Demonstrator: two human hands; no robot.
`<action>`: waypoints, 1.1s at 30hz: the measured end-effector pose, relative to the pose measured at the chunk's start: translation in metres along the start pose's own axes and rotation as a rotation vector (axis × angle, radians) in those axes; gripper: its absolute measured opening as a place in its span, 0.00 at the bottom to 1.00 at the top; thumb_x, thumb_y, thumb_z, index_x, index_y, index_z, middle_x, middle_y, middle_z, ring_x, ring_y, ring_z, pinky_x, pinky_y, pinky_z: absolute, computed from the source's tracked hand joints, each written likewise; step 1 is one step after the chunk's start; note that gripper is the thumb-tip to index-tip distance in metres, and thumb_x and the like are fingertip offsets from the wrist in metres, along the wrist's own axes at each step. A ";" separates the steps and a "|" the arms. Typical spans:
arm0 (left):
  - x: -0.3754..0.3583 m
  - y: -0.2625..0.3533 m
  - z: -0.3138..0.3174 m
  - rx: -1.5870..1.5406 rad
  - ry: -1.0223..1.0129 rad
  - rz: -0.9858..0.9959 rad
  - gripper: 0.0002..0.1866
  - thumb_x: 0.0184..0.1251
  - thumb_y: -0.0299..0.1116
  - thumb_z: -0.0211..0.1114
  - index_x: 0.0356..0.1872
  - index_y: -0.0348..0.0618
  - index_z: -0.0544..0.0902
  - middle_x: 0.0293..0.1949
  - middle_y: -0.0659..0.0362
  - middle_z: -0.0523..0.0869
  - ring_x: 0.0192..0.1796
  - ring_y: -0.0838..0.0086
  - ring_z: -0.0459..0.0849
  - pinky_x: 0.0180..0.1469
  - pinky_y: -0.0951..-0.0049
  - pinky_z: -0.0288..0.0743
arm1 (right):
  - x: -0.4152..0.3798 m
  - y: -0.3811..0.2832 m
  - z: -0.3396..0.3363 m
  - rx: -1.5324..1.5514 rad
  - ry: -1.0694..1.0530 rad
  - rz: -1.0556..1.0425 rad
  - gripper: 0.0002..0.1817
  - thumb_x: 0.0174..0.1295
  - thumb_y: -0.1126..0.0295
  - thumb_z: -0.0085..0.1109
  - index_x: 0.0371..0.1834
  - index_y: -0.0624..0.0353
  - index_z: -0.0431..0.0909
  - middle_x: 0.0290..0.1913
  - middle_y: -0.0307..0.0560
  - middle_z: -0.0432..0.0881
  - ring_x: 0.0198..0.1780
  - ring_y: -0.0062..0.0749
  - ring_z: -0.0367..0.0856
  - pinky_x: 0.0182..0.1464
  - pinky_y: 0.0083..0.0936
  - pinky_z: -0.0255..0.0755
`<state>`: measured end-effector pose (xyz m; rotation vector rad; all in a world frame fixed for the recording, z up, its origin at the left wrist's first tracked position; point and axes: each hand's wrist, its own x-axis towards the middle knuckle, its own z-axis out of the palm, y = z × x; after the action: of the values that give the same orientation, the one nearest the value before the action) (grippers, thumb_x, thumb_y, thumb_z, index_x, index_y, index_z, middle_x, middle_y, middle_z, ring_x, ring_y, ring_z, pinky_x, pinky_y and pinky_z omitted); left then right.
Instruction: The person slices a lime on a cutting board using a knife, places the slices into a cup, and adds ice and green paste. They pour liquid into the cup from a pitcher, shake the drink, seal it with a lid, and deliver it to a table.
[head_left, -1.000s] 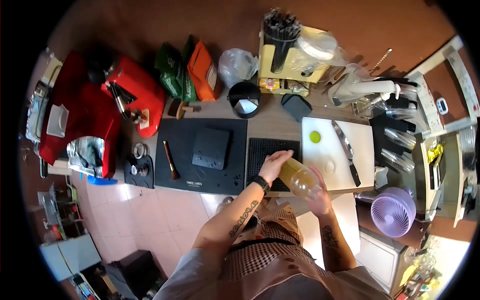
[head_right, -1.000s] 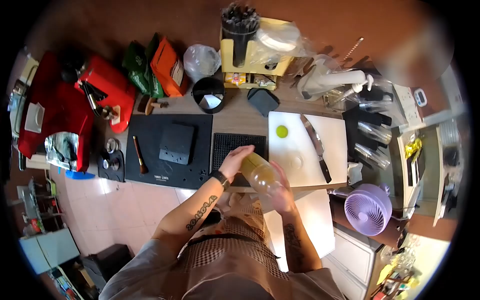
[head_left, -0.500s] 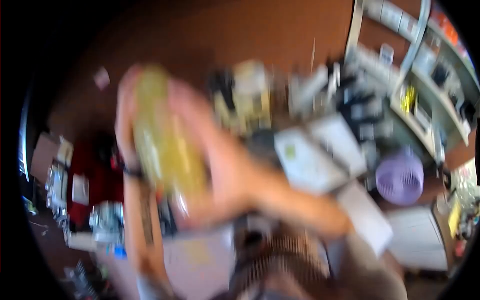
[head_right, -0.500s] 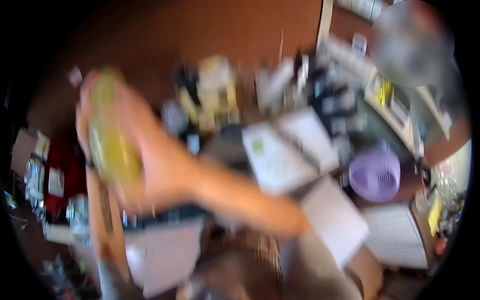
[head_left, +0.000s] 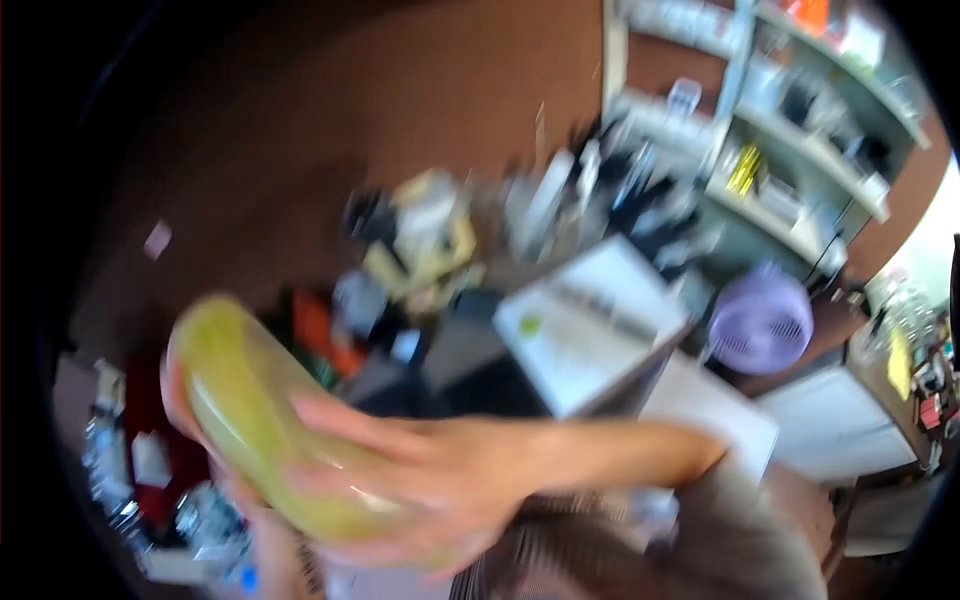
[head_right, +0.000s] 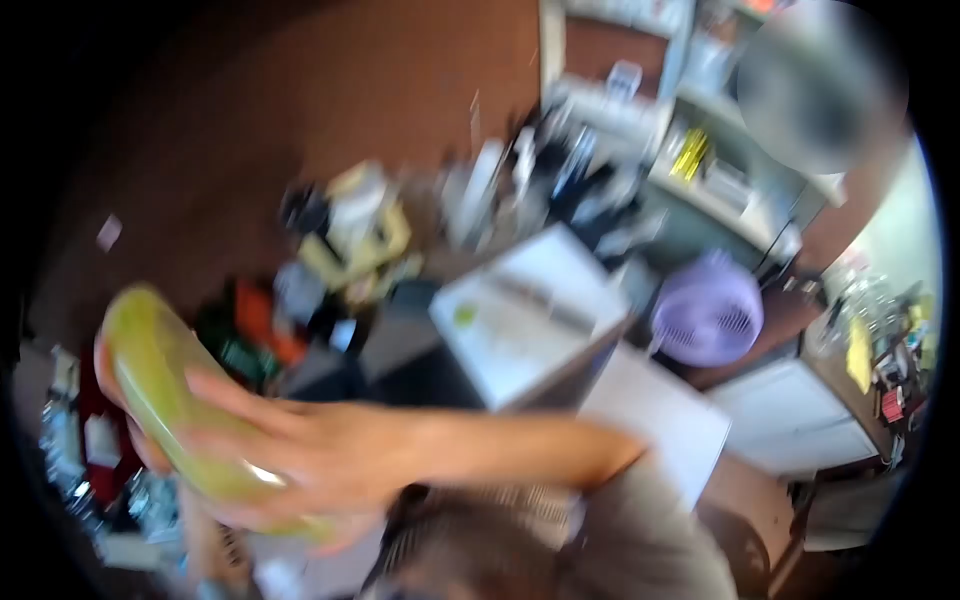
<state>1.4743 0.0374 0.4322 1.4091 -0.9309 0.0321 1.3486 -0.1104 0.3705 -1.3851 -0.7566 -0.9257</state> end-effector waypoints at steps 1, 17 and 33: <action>-0.003 -0.013 -0.009 -0.046 0.023 0.020 0.29 0.77 0.46 0.52 0.69 0.36 0.72 0.64 0.45 0.80 0.62 0.61 0.83 0.64 0.62 0.79 | -0.002 -0.001 0.002 0.025 -0.004 -0.023 0.50 0.45 0.50 0.79 0.70 0.63 0.68 0.78 0.71 0.57 0.78 0.68 0.57 0.80 0.50 0.55; -0.066 -0.065 -0.041 -0.123 -0.038 0.054 0.28 0.79 0.45 0.51 0.70 0.36 0.72 0.65 0.46 0.80 0.63 0.61 0.82 0.65 0.62 0.79 | -0.048 0.017 0.055 -0.308 -0.256 -0.516 0.54 0.36 0.47 0.80 0.65 0.72 0.69 0.72 0.80 0.61 0.73 0.78 0.61 0.78 0.63 0.51; -0.036 -0.055 -0.053 -0.022 0.002 0.055 0.28 0.80 0.45 0.51 0.71 0.37 0.72 0.65 0.47 0.80 0.63 0.62 0.82 0.64 0.63 0.78 | -0.046 0.013 0.029 -0.265 -0.095 -0.444 0.40 0.49 0.45 0.67 0.60 0.64 0.78 0.69 0.71 0.69 0.75 0.80 0.58 0.70 0.71 0.60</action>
<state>1.5079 0.0880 0.3730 1.3625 -0.9652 0.0642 1.3413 -0.0781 0.3252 -1.5282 -1.0701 -1.3507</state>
